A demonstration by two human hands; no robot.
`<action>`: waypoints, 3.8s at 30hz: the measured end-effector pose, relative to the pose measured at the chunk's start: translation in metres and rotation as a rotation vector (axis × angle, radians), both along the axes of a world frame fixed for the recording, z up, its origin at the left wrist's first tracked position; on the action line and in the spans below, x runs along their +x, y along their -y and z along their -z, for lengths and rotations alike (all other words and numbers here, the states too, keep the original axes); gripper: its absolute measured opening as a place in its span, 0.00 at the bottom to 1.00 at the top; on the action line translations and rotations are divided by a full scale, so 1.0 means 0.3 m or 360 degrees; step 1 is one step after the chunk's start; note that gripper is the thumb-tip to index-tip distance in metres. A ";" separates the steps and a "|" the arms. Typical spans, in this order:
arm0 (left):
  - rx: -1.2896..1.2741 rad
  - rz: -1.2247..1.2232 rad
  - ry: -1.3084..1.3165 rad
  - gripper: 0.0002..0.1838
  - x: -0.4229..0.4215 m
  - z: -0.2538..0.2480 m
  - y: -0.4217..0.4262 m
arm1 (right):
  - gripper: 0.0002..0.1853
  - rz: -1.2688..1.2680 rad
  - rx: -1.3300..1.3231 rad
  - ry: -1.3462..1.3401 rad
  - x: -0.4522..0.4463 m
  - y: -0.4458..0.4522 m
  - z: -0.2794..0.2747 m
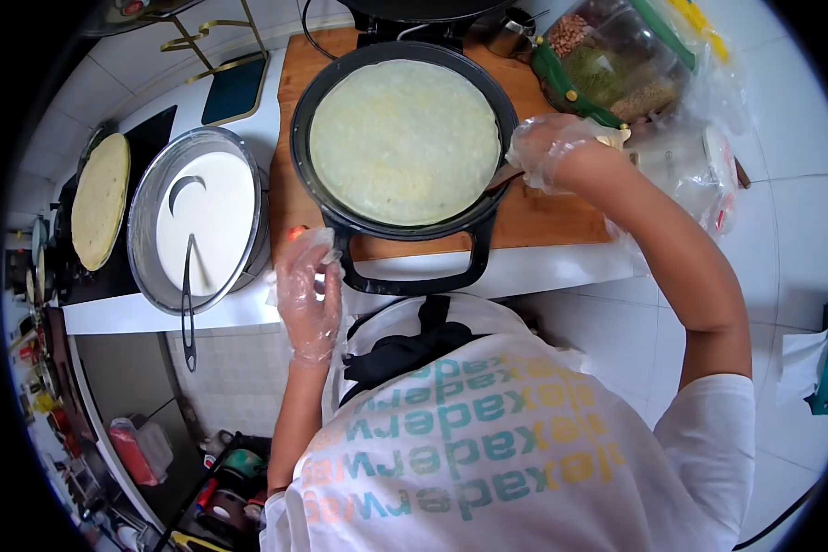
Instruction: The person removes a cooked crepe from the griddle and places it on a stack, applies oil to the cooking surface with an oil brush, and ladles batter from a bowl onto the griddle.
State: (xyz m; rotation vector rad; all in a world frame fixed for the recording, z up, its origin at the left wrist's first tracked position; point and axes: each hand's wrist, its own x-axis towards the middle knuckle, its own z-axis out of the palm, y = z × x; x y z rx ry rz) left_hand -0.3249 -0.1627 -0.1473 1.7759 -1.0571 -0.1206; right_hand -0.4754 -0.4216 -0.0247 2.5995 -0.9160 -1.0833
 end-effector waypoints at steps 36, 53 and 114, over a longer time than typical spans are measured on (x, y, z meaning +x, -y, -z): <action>0.0565 0.0519 0.0813 0.10 0.068 -0.022 0.483 | 0.18 -0.0321 0.0178 0.0655 -0.269 0.069 0.038; 0.1056 0.0786 0.0978 0.12 -0.190 0.057 0.643 | 0.21 -0.0013 0.0473 0.1274 -0.433 0.072 0.191; 0.0472 0.0641 0.0767 0.25 -0.211 0.011 0.526 | 0.06 0.2095 0.2101 0.2115 -0.305 -0.125 0.289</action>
